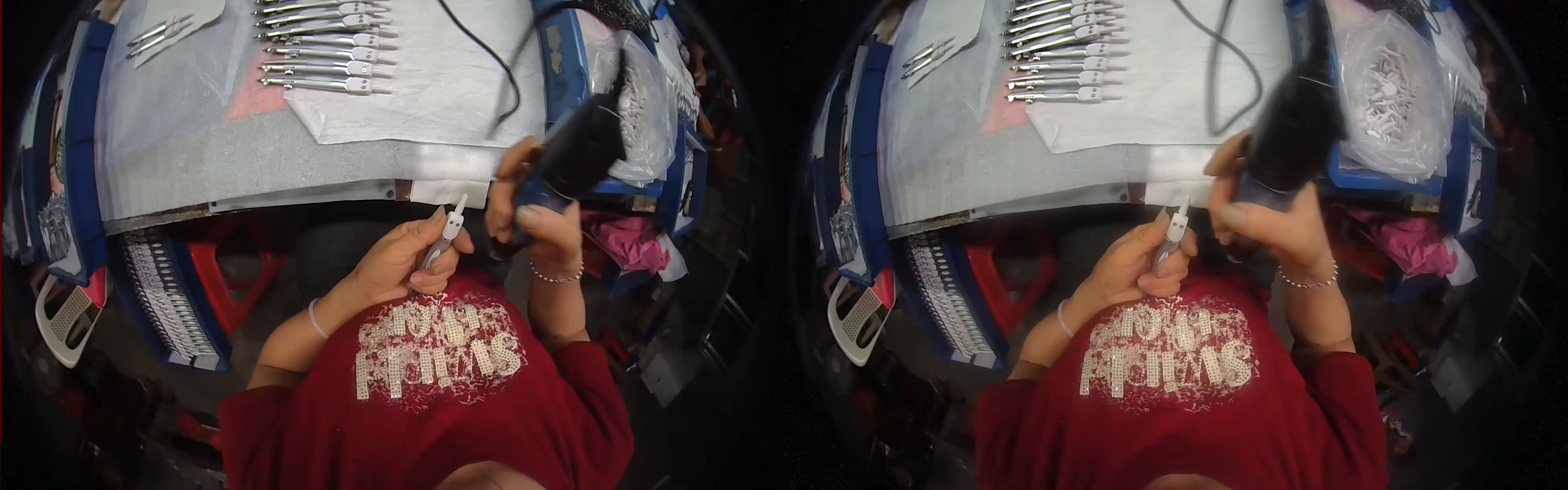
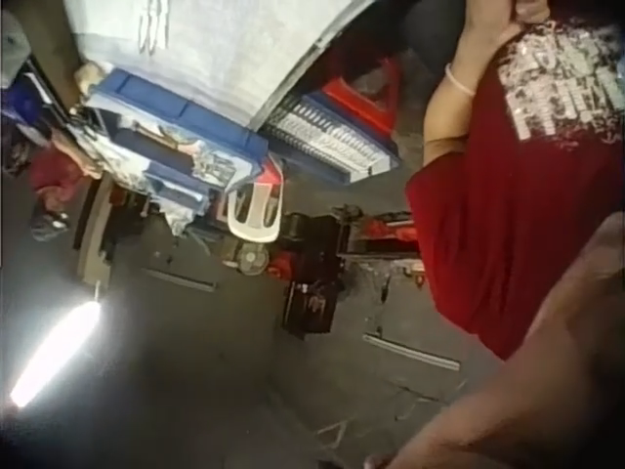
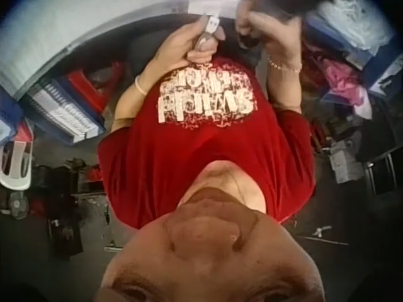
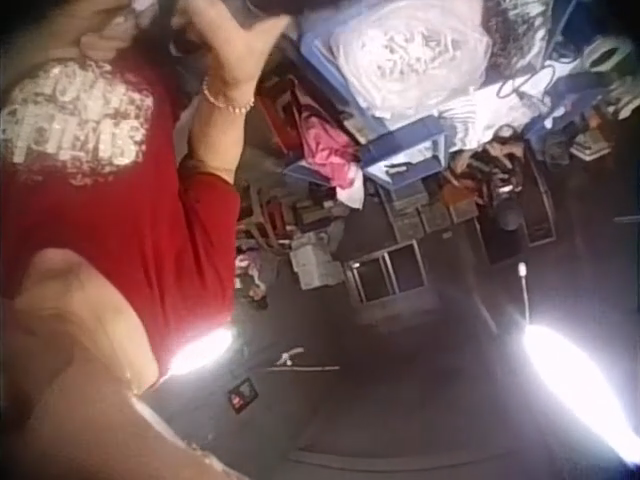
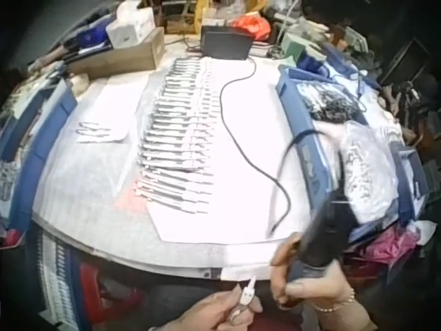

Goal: Using a handheld rotary tool to polish small metal pins on a workshop table.

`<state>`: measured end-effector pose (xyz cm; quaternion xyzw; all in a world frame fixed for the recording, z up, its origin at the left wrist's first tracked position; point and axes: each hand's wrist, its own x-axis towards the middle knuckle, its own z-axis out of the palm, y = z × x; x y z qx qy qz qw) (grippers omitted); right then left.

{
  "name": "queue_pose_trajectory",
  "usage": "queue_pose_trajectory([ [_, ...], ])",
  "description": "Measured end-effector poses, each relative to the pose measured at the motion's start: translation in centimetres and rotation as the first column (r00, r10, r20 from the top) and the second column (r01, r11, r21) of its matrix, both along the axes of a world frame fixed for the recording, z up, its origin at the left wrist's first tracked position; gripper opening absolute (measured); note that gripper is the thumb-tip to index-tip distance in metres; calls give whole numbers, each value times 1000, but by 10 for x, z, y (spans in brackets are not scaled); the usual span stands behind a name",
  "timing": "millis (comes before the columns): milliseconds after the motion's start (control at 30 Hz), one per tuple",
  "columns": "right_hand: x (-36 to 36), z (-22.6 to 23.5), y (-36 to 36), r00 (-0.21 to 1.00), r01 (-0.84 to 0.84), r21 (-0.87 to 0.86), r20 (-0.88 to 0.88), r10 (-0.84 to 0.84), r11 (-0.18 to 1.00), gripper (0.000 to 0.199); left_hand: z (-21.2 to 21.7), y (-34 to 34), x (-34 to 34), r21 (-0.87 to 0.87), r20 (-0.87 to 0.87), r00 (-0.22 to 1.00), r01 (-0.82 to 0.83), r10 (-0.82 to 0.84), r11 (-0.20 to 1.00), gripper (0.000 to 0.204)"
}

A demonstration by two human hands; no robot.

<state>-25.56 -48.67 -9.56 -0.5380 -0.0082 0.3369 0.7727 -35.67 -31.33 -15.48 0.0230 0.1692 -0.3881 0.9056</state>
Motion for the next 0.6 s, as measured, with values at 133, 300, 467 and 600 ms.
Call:
queue_pose_trajectory([
  [133,3,-17,15,998,-30,60,-61,34,998,48,6,0,7,-71,-2,1000,11,-11,997,45],
  [300,3,-9,27,996,64,100,-63,-58,993,42,23,10,16,142,26,999,20,-24,990,44],
  [467,1,13,13,987,126,163,78,-140,978,40,67,48,48,705,317,902,-17,-294,709,37],
  [600,-3,33,-12,948,117,270,257,-188,956,48,97,144,97,827,555,687,-518,-469,220,30],
])
